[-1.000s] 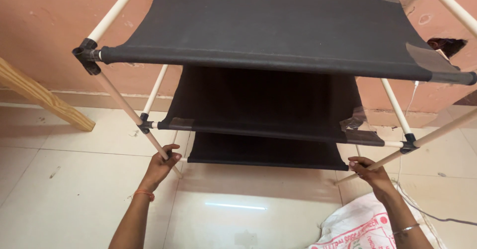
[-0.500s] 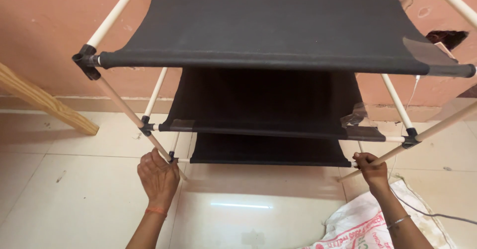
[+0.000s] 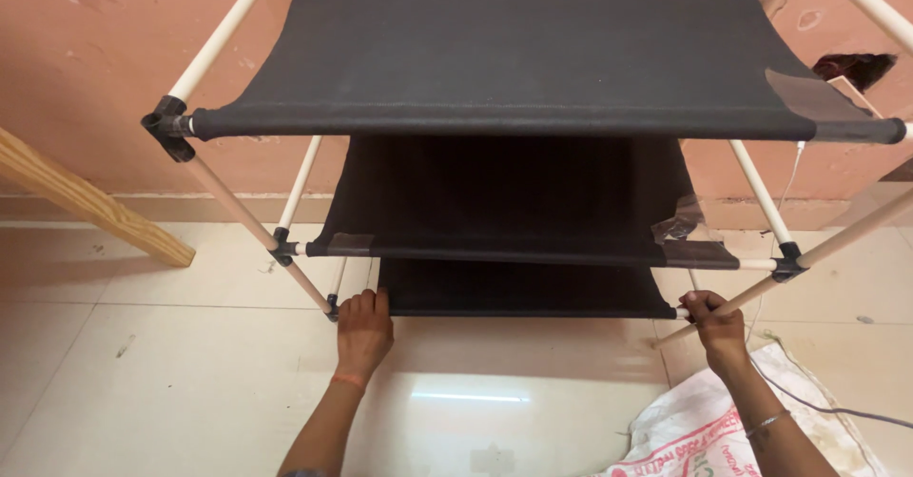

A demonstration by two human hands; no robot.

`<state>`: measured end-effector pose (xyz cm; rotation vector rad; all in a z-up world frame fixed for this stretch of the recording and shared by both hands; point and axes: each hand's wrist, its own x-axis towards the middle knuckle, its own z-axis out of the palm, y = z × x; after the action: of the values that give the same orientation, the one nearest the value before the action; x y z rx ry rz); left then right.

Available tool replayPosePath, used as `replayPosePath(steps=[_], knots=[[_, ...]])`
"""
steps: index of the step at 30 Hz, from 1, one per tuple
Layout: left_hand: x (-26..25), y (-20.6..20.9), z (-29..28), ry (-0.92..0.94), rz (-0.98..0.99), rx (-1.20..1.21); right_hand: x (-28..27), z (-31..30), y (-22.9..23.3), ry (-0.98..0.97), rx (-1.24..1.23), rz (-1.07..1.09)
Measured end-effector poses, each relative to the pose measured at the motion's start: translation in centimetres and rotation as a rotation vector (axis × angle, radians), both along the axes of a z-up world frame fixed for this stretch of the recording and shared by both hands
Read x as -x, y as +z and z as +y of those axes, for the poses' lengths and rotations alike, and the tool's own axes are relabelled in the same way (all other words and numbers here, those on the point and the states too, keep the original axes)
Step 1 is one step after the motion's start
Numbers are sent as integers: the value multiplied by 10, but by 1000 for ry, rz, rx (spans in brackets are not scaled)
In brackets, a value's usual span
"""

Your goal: The person assembles a three-tier fabric shelf by inserting white tubular poles into black plastic connectors and securing the fabric shelves. The person repeatedly adjusts the frame and shelves to ensure stability.

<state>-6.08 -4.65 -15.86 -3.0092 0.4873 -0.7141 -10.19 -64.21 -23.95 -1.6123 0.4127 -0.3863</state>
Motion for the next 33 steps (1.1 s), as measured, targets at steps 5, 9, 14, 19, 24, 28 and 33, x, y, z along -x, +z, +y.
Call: replayPosePath(steps=[5, 9, 14, 19, 24, 28, 33], knots=[[-14, -14, 2, -64, -175, 80, 3, 0, -1, 25, -20, -61], [-23, -20, 6, -38, -118, 61, 3, 0, -1, 34, 9, -44], [-31, -22, 6, 69, 93, 26, 2, -1, -2, 49, 22, -68], [-26, -13, 6, 16, 102, 72, 1, -1, -4, 30, 15, -50], [-13, 10, -2, -32, 71, 56, 2, -2, -4, 32, 30, -51], [2, 31, -31, 0, -70, 85, 1, -2, -7, 41, 31, -67], [-10, 35, -105, -324, 88, 133, 0, -4, -9, 28, 23, -39]])
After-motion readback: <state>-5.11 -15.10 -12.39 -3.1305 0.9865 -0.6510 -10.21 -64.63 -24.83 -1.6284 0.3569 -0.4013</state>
